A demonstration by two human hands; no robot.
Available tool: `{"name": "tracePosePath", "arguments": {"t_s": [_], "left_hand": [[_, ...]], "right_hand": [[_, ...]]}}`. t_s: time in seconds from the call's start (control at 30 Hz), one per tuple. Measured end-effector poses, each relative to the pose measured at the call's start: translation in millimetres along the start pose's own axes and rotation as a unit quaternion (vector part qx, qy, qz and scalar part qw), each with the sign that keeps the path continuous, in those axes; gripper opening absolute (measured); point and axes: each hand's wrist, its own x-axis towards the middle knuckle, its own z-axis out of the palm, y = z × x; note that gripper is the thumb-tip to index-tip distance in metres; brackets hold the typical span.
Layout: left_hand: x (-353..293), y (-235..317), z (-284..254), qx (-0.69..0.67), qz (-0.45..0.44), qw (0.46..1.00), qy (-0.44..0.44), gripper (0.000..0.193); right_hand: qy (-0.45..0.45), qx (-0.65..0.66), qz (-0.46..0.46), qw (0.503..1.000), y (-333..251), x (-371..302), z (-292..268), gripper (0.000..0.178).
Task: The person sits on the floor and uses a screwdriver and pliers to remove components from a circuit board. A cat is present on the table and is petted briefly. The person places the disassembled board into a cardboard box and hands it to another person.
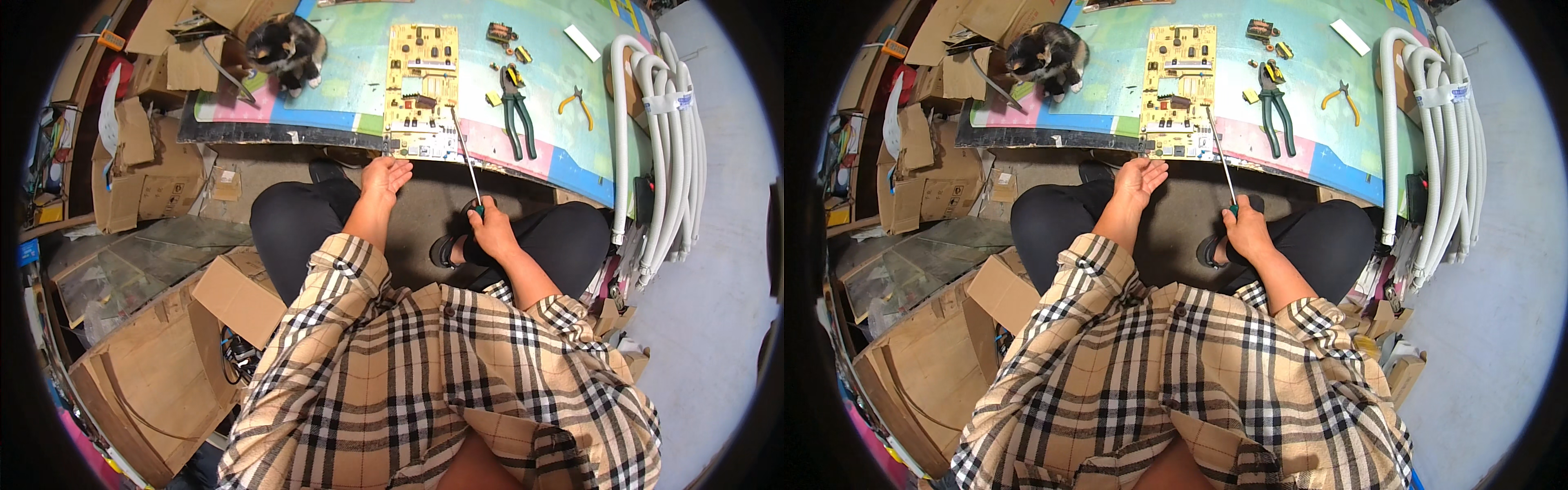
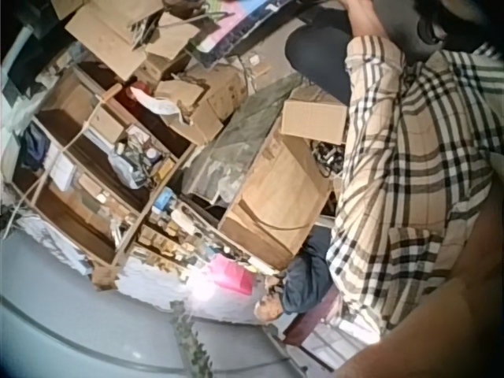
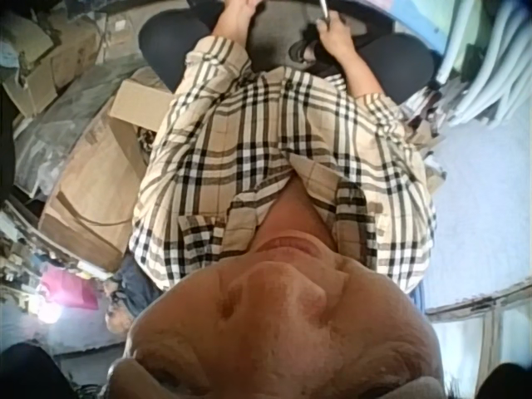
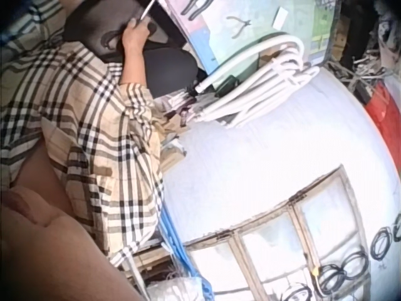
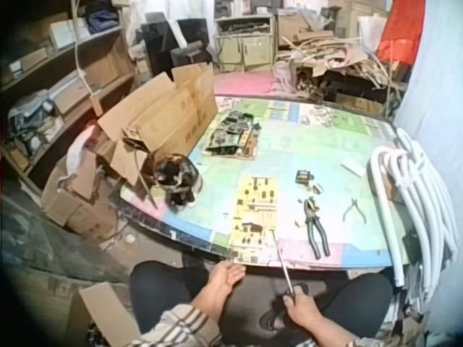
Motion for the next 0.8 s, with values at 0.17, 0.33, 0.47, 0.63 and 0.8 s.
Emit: {"name": "tracePosePath", "arguments": {"t_s": [0.17,0.33,0.47,0.63,0.8], "left_hand": [[-5.8,0.4,4.8,-0.006,0.005,1.000,-0.007,0.020],[-2.9,1.8,2.2,-0.033,0.001,0.999,-0.005,0.019],[-4.2,3.2,1.3,-0.046,0.003,0.999,-0.016,0.018],[-5.7,4.8,2.9,-0.074,-0.003,0.997,-0.023,0.014],[-2.1,5.5,-0.7,-0.086,0.008,0.994,-0.072,0.010]], "right_hand": [[-0.062,-0.003,0.046,0.997,-21.9,-1.9,-12.0,0.030],[-0.053,-0.033,0.012,0.998,-22.5,-3.1,-11.5,0.029],[-0.055,-0.040,0.010,0.998,-26.3,-4.2,-12.6,0.028],[-0.049,-0.036,0.007,0.998,-24.6,-3.4,-11.2,0.028],[-0.035,-0.030,-0.010,0.999,-20.9,-1.5,-9.7,0.027]]}}
